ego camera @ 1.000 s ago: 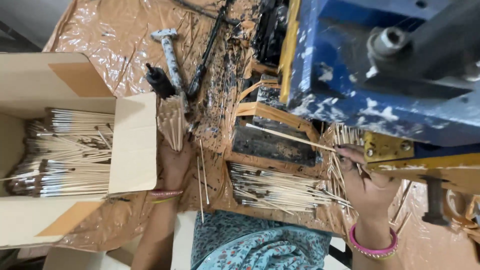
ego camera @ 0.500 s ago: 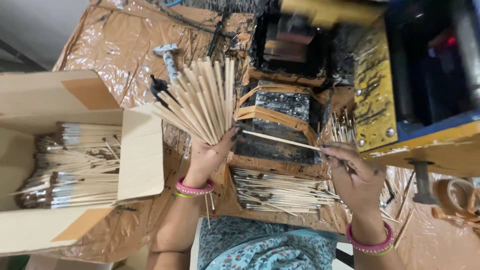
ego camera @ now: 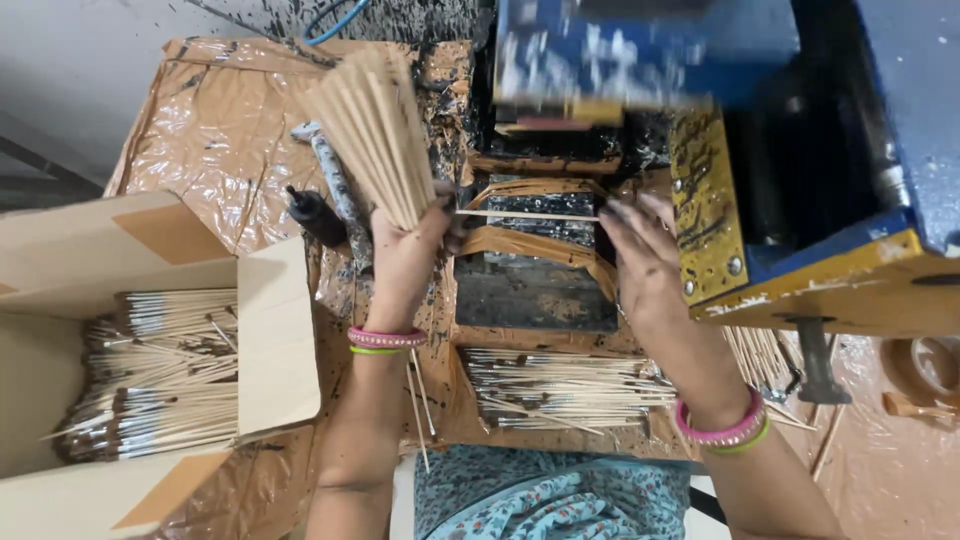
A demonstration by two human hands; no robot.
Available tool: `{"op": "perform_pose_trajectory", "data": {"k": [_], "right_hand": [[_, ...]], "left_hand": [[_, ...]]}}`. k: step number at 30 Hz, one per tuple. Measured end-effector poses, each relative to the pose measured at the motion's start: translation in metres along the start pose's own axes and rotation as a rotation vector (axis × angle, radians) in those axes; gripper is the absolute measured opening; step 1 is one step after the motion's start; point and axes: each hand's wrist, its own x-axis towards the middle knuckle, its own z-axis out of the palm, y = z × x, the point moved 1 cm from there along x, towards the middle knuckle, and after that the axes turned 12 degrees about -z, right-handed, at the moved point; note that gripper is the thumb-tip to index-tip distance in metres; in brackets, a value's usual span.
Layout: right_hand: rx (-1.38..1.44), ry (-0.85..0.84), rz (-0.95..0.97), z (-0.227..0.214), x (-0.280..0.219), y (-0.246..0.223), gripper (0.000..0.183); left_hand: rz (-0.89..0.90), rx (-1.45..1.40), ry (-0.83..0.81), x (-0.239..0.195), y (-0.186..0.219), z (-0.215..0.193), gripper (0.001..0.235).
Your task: Operating a machine to coat incense sticks by feeding bundles into the machine and collecting them.
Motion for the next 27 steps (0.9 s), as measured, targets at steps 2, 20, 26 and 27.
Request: {"op": "perform_pose_trajectory", "data": {"k": [2, 20, 26, 27], "right_hand": [[-0.017, -0.059, 0.129, -0.029, 0.008, -0.017, 0.033], [-0.739, -0.030, -0.137, -0.079, -0.035, -0.019, 0.022], [-0.013, 0.146, 0.547, -0.046, -0.234, 0.052, 0.036], [-0.021, 0.144, 0.556, -0.054, -0.218, 0.039, 0.036]], "left_hand": [[-0.072, -0.082, -0.098, 0.004, -0.002, 0.002, 0.025], [-0.165, -0.106, 0.389, -0.034, -0.133, -0.081, 0.026], [-0.206, -0.166, 0.358, -0.102, -0.098, -0.057, 0.015], [-0.213, -0.164, 0.348, -0.106, -0.095, -0.049, 0.015]]}}
